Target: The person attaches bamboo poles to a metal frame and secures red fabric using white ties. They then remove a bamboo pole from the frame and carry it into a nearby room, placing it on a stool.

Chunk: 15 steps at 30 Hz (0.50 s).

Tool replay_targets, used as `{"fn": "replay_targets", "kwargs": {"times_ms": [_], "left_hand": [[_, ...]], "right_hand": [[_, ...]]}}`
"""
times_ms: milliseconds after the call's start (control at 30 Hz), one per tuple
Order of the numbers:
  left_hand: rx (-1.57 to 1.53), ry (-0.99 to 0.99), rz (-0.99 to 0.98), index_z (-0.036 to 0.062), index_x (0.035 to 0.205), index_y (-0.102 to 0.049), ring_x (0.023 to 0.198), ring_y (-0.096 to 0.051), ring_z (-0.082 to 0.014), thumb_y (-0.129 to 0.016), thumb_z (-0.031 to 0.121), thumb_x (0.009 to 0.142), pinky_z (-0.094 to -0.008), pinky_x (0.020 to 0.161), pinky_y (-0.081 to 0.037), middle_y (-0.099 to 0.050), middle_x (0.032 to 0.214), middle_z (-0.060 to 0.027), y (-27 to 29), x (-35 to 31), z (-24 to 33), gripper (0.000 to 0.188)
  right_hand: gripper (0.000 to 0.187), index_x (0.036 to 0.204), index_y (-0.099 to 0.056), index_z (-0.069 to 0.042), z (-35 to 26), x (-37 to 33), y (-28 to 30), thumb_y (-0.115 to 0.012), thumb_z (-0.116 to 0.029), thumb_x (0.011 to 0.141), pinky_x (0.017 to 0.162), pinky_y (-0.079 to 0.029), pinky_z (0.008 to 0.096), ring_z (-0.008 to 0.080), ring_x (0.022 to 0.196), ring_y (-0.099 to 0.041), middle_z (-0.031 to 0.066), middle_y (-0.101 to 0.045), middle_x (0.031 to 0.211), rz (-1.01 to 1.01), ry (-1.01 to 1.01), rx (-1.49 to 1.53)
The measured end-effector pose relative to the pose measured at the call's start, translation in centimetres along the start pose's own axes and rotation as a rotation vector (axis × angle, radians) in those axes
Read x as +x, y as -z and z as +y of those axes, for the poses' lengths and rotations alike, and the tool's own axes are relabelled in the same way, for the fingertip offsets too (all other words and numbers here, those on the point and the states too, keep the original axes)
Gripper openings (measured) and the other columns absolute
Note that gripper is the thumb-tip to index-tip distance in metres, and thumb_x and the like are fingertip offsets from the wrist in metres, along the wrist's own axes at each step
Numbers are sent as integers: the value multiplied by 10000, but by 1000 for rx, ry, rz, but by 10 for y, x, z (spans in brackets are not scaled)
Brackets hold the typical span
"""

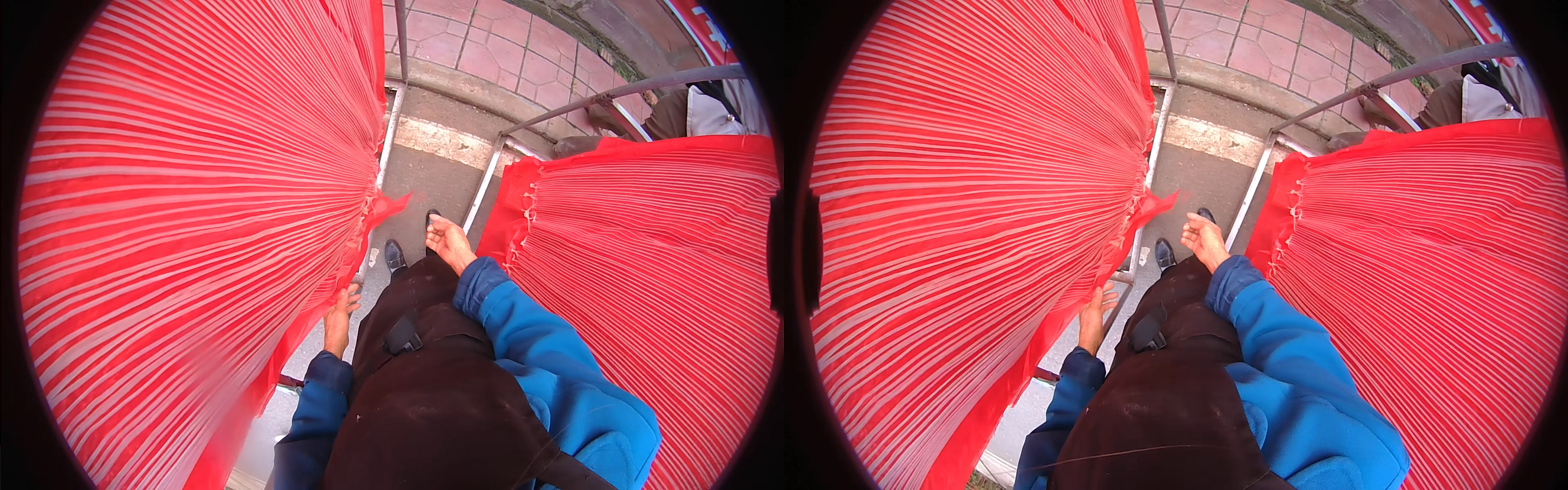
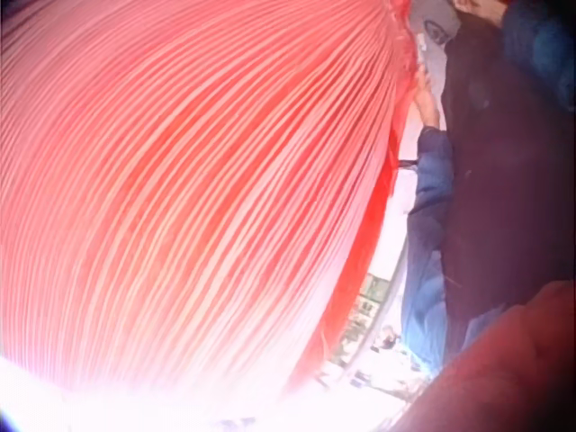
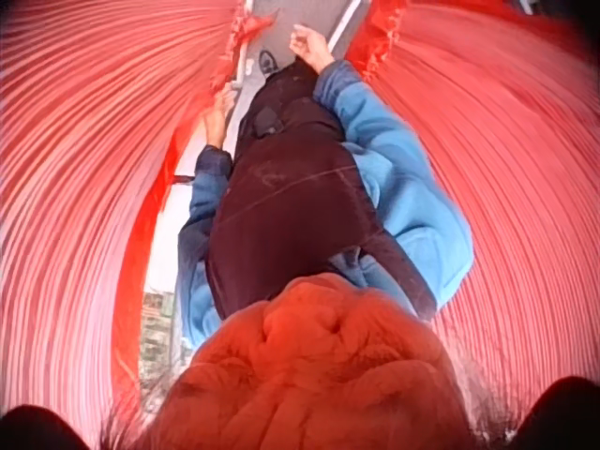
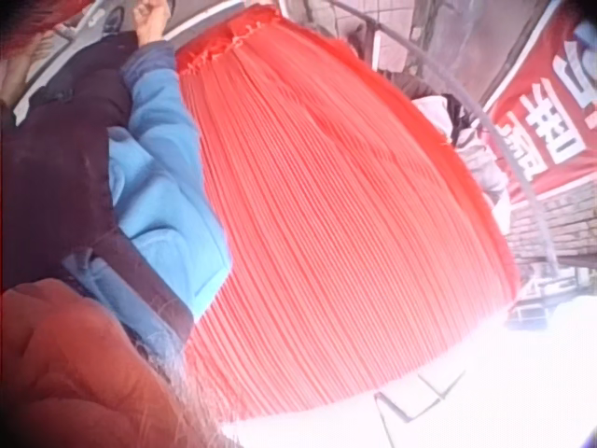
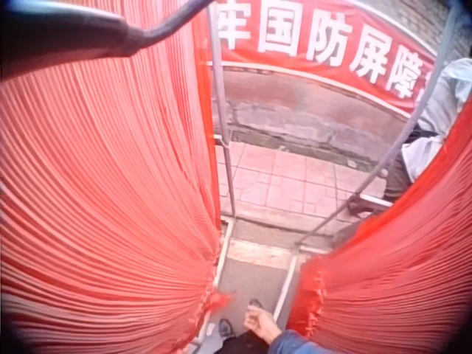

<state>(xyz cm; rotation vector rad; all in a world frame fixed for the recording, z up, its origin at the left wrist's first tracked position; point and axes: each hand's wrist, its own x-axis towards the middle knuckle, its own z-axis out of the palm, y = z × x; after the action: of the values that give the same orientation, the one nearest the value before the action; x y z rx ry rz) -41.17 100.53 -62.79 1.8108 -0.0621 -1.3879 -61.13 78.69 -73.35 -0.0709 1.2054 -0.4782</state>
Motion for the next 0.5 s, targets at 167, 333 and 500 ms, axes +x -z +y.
{"fn": "replay_targets", "kwargs": {"times_ms": [167, 333, 500], "left_hand": [[662, -94, 9, 31, 1236, -560, 1107, -536, -268, -257, 514, 964, -365, 966, -377, -581, 1134, -246, 12, 12, -15, 632], [123, 63, 247, 31, 1251, -536, 940, -553, -218, -377, 510, 943, -357, 785, -453, -600, 1153, -125, 49, 46, -77, 591], [306, -97, 427, -18, 1198, -514, 838, -584, -229, -460, 485, 918, -347, 686, -486, -589, 1086, -142, 128, 95, -148, 578]], "right_hand": [[200, 1083, -565, -55, 21, -10, -5, -483, -92, 904, 603, -503, 348, 203, 641, -586, 75, -609, 752, -39, -189, -182], [179, 1061, -573, -43, 32, -16, -16, -504, -86, 902, 558, -522, 319, 185, 594, -598, 85, -629, 755, -95, -218, -311], [180, 1060, -576, -42, 24, -21, -22, -499, -91, 904, 547, -522, 303, 169, 583, -598, 80, -629, 752, -96, -175, -401]]}}
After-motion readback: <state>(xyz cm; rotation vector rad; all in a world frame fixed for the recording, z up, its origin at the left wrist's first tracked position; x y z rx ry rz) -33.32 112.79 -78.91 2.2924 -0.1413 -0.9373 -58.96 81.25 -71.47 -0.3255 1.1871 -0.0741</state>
